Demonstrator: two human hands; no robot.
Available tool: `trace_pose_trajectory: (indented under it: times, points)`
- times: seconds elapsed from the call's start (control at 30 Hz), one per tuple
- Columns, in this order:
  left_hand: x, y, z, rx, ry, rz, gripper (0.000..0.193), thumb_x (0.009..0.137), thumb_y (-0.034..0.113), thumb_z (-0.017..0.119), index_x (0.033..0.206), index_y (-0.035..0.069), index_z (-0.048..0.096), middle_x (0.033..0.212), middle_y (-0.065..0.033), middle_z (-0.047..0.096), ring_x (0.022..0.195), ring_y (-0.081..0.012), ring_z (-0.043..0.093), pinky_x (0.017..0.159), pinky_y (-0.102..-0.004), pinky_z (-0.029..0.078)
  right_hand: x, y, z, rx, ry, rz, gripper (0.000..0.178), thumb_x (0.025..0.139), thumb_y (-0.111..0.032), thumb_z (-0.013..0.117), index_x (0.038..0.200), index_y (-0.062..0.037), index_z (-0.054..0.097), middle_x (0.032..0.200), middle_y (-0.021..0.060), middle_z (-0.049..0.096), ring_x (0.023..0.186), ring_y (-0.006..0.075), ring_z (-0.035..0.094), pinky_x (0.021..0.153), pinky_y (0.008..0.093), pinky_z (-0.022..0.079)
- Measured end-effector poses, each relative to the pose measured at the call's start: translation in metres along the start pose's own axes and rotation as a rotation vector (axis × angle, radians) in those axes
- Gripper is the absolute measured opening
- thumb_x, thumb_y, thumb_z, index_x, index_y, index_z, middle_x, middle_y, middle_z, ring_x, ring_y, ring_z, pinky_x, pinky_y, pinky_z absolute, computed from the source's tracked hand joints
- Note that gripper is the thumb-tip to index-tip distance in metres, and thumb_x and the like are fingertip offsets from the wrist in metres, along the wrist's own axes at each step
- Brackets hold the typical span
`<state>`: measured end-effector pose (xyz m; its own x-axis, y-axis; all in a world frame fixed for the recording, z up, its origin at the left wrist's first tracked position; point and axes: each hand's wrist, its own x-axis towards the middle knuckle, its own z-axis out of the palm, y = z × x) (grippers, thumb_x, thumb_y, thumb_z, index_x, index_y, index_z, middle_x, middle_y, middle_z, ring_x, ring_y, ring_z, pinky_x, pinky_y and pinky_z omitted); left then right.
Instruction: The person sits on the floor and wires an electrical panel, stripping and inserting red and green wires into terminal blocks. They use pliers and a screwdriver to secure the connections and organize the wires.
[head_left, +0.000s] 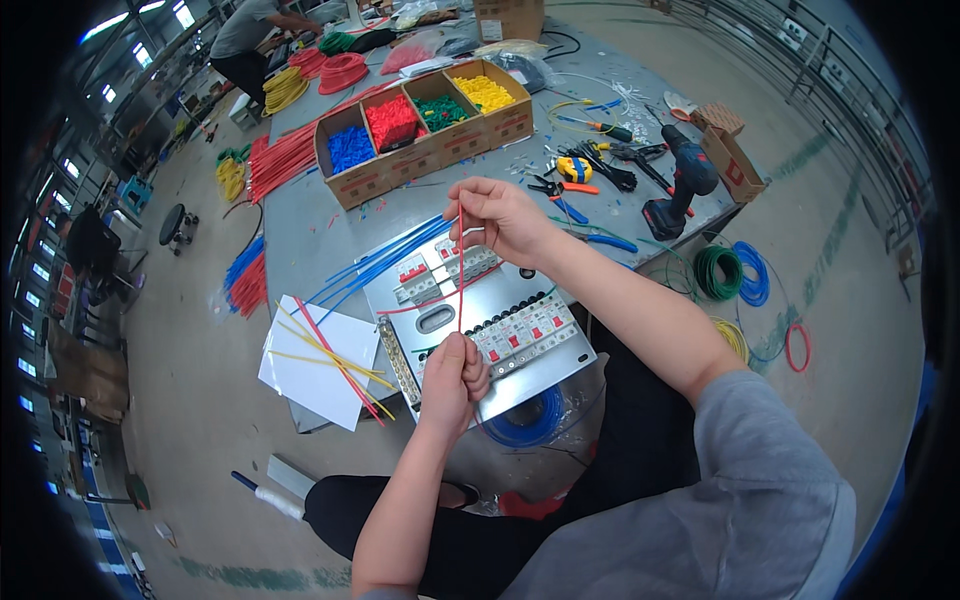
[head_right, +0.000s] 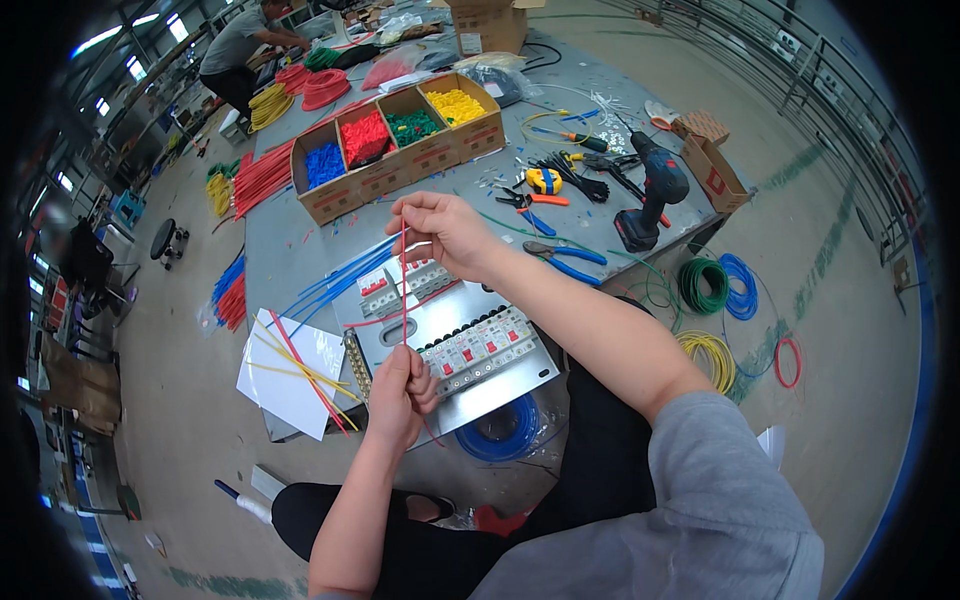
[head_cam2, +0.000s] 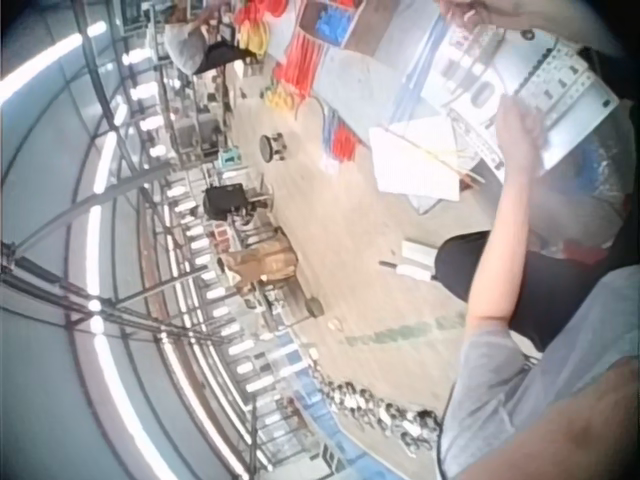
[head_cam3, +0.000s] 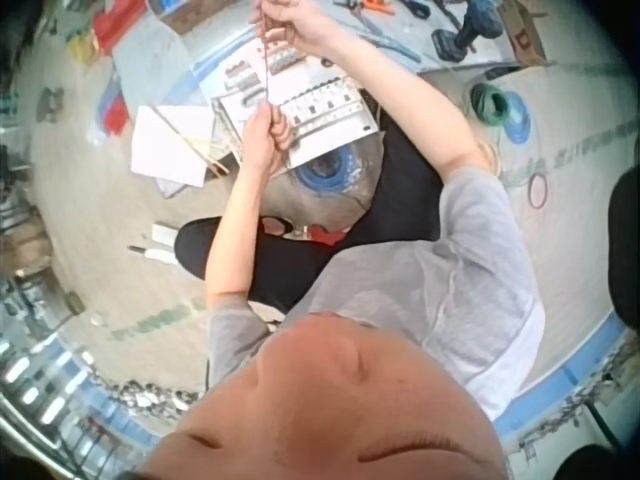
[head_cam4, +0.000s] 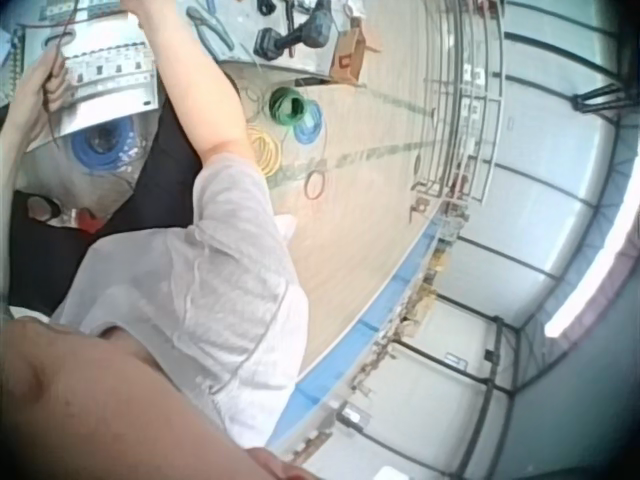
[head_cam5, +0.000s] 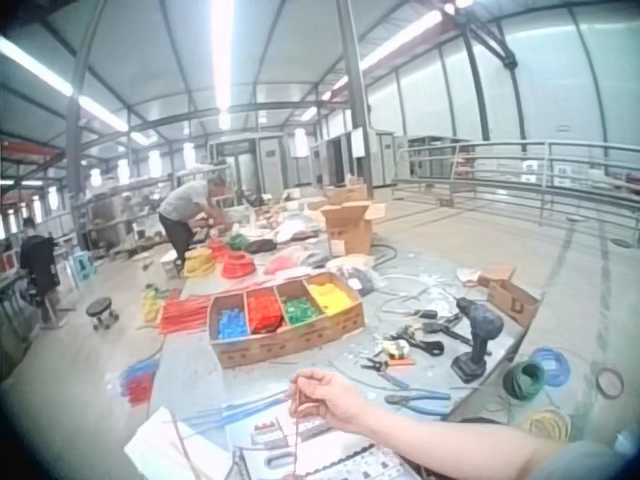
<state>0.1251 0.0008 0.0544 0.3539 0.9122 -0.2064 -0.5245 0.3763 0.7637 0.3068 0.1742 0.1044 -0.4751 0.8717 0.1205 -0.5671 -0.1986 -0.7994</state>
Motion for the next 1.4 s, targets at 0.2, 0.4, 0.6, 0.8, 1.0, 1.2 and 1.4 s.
trace_pose_trajectory:
  times: [0.2, 0.4, 0.6, 0.8, 1.0, 1.2, 1.4]
  points:
    - [-0.003, 0.002, -0.002, 0.034, 0.110, 0.005, 0.038, 0.113, 0.040, 0.042, 0.086, 0.013, 0.043, 0.063, 0.0048, 0.027, 0.052, -0.0082, 0.022, 0.047, -0.0263, 0.018, -0.007, 0.013, 0.013, -0.181, -0.074, 0.136, 0.029, 0.105, -0.017, 0.062, 0.127, 0.0010, 0.057, 0.107, 0.0145, 0.072, 0.091, 0.0215, 0.074, 0.078, 0.0342, 0.064]
    - [0.000, 0.001, -0.003, 0.122, 0.206, 0.048, 0.038, 0.113, 0.041, 0.042, 0.086, 0.014, 0.044, 0.062, 0.0052, 0.029, 0.050, -0.0076, 0.024, 0.045, -0.0262, 0.019, -0.008, 0.018, 0.017, -0.198, -0.100, 0.120, 0.025, 0.104, -0.014, 0.063, 0.123, 0.0005, 0.056, 0.105, 0.0167, 0.073, 0.089, 0.0228, 0.076, 0.076, 0.0362, 0.066]
    - [0.004, -0.006, -0.001, 0.321, 0.353, 0.105, 0.039, 0.113, 0.039, 0.041, 0.085, 0.013, 0.046, 0.061, 0.0061, 0.034, 0.049, -0.0060, 0.027, 0.044, -0.0253, 0.021, -0.007, 0.014, 0.020, -0.327, -0.099, 0.101, 0.026, 0.103, -0.010, 0.062, 0.124, 0.0001, 0.052, 0.101, 0.0154, 0.072, 0.088, 0.0249, 0.076, 0.077, 0.0374, 0.066]
    - [0.007, -0.010, -0.012, 0.560, 0.408, 0.213, 0.039, 0.113, 0.037, 0.041, 0.085, 0.011, 0.050, 0.062, 0.0074, 0.036, 0.049, -0.0047, 0.027, 0.044, -0.0249, 0.022, -0.015, 0.028, 0.025, -0.308, -0.158, 0.231, 0.032, 0.103, -0.007, 0.060, 0.131, 0.0003, 0.047, 0.103, 0.0175, 0.071, 0.087, 0.0260, 0.076, 0.076, 0.0383, 0.066]
    - [0.001, -0.009, -0.013, 0.321, 0.250, 0.125, 0.038, 0.113, 0.036, 0.043, 0.089, 0.009, 0.054, 0.062, 0.0073, 0.034, 0.049, -0.0054, 0.026, 0.045, -0.0246, 0.021, -0.006, 0.006, 0.012, -0.297, -0.094, 0.182, 0.041, 0.104, -0.011, 0.061, 0.140, -0.0025, 0.045, 0.105, 0.0153, 0.069, 0.087, 0.0253, 0.075, 0.076, 0.0377, 0.066]
    - [-0.007, -0.004, -0.008, 0.405, 0.246, 0.101, 0.037, 0.113, 0.034, 0.043, 0.090, 0.008, 0.054, 0.060, 0.0067, 0.034, 0.049, -0.0057, 0.027, 0.045, -0.0251, 0.022, -0.013, 0.024, 0.016, -0.281, -0.110, 0.230, 0.036, 0.104, -0.011, 0.061, 0.135, -0.0028, 0.046, 0.106, 0.0160, 0.070, 0.087, 0.0251, 0.075, 0.076, 0.0385, 0.066]
    - [-0.002, -0.005, -0.009, 0.404, 0.257, 0.093, 0.036, 0.113, 0.032, 0.042, 0.090, 0.008, 0.054, 0.060, 0.0066, 0.034, 0.048, -0.0053, 0.027, 0.044, -0.0250, 0.023, -0.010, 0.021, 0.014, -0.275, -0.089, 0.180, 0.024, 0.103, -0.011, 0.062, 0.121, -0.0060, 0.047, 0.103, 0.0152, 0.071, 0.084, 0.0281, 0.076, 0.070, 0.0395, 0.067]
